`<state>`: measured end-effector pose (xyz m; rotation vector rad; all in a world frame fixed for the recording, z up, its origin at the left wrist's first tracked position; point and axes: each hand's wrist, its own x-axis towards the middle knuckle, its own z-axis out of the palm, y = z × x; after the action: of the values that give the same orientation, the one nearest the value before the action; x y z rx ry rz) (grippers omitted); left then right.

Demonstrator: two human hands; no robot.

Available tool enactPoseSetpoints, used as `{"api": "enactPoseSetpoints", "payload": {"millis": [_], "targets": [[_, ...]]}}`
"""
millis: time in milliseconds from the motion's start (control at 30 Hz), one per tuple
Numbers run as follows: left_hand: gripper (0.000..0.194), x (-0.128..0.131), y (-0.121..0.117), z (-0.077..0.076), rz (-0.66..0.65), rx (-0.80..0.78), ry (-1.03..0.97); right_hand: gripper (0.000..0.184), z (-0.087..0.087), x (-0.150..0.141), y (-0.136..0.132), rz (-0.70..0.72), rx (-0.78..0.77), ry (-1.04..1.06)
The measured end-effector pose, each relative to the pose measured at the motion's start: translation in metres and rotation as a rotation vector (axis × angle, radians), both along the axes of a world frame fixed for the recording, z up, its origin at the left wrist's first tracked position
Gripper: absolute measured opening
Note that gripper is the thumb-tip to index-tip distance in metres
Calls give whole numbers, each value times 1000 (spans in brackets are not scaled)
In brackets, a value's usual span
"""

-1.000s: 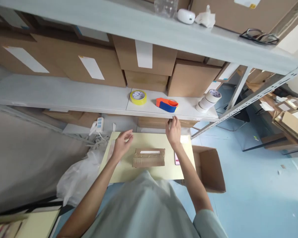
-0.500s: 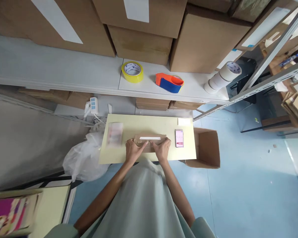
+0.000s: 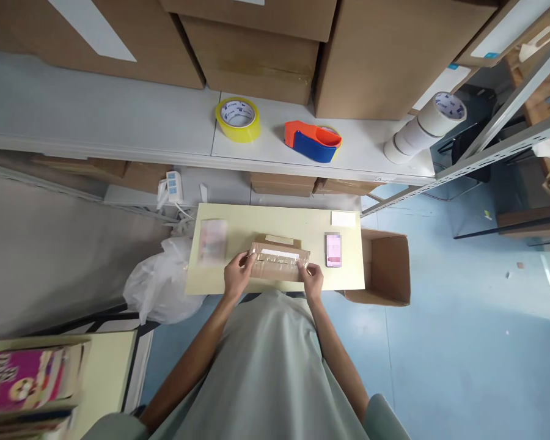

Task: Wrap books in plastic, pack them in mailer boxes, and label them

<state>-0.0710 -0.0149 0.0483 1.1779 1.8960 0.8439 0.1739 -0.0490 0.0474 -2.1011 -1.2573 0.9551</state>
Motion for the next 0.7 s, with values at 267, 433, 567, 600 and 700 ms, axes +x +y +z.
{"api": "enactPoseSetpoints", "payload": {"millis": [267,433,567,600,700], "targets": [[38,-17,11,13,-132,184,10,50,39,29,22,17,155,155],[29,-21,1,-19,-143,37,-69,45,8,37,18,109,83,193],[28,-24,-16,-51,-126,-207,-52,38,-37,39,6,126,-41,287],[27,-25,-18,-56,-126,-245,-49,35,-45,41,4,137,-95,293],[27,-28,-16,-65,-111,-268,-45,33,-59,50,7,150,-176,277]]}}
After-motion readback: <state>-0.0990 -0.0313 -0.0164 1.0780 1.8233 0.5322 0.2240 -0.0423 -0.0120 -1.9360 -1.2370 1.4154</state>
